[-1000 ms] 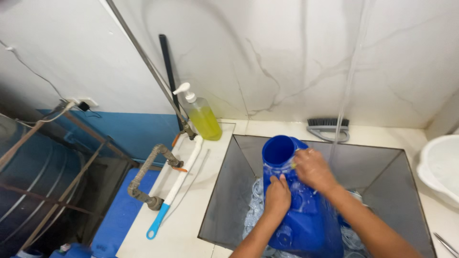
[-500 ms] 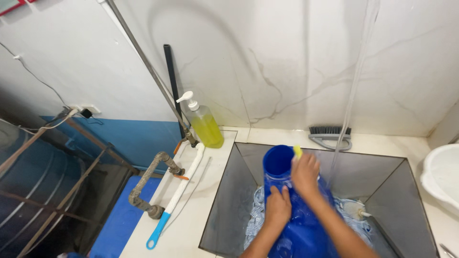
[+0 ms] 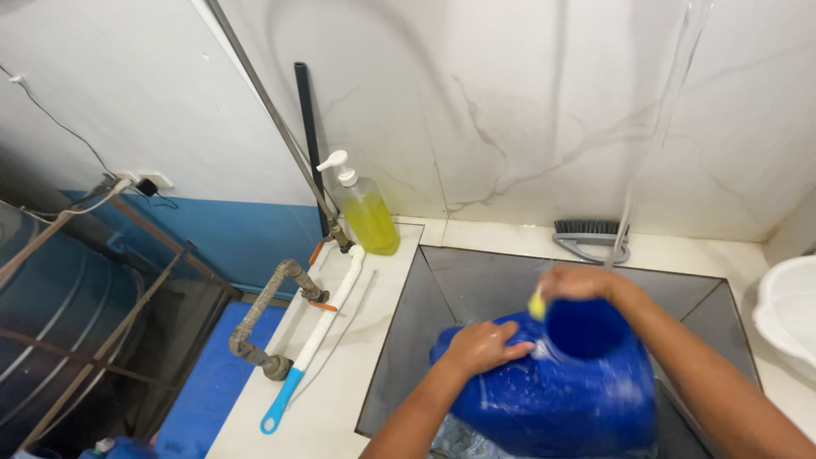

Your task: The person cleans a blue plastic container and its lid in a sink using a toothbrush and sponge. They scrub the lid and container under running water, rinse them, and then place the container upright in the sink.

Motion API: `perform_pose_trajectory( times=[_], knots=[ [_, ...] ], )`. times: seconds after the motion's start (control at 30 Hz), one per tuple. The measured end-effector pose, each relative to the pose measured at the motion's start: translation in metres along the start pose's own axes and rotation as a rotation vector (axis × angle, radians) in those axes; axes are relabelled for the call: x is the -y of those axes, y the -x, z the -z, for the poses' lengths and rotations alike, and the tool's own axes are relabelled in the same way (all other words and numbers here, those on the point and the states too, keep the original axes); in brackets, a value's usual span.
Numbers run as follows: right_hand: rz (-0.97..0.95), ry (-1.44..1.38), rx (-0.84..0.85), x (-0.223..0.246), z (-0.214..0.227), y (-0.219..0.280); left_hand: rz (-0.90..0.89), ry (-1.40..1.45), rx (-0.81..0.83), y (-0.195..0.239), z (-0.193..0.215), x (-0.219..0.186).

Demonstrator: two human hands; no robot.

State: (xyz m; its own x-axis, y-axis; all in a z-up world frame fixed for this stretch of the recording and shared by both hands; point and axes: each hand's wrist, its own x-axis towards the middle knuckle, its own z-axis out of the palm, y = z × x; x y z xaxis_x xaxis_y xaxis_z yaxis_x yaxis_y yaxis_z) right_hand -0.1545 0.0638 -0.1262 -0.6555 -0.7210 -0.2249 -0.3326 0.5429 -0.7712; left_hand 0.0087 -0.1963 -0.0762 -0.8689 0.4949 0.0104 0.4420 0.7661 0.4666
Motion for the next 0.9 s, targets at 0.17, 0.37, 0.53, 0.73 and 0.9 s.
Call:
perform_pose_trajectory(
  times=[0.17,0.37,0.53,0.73,0.9],
  knots=[
    [-0.013,0.255,0.043,0.040,-0.011,0.058,-0.250,-0.228,0.109,-0.044,0.003,-0.008],
    [-0.047,0.581,-0.134,0.026,-0.016,0.096,-0.275,-0.179,0.057,-0.064,-0.023,-0.034],
    [0.043,0.583,-0.282,0.007,-0.006,0.104,-0.250,-0.206,0.069,-0.071,-0.030,-0.048],
    [-0.008,0.637,-0.401,0.011,-0.010,0.117,-0.262,-0.256,0.118,-0.065,-0.031,-0.046],
    [0.027,0.521,-0.169,0.000,-0.021,0.115,-0.252,-0.184,0.082,-0.059,-0.032,-0.056]
  ],
)
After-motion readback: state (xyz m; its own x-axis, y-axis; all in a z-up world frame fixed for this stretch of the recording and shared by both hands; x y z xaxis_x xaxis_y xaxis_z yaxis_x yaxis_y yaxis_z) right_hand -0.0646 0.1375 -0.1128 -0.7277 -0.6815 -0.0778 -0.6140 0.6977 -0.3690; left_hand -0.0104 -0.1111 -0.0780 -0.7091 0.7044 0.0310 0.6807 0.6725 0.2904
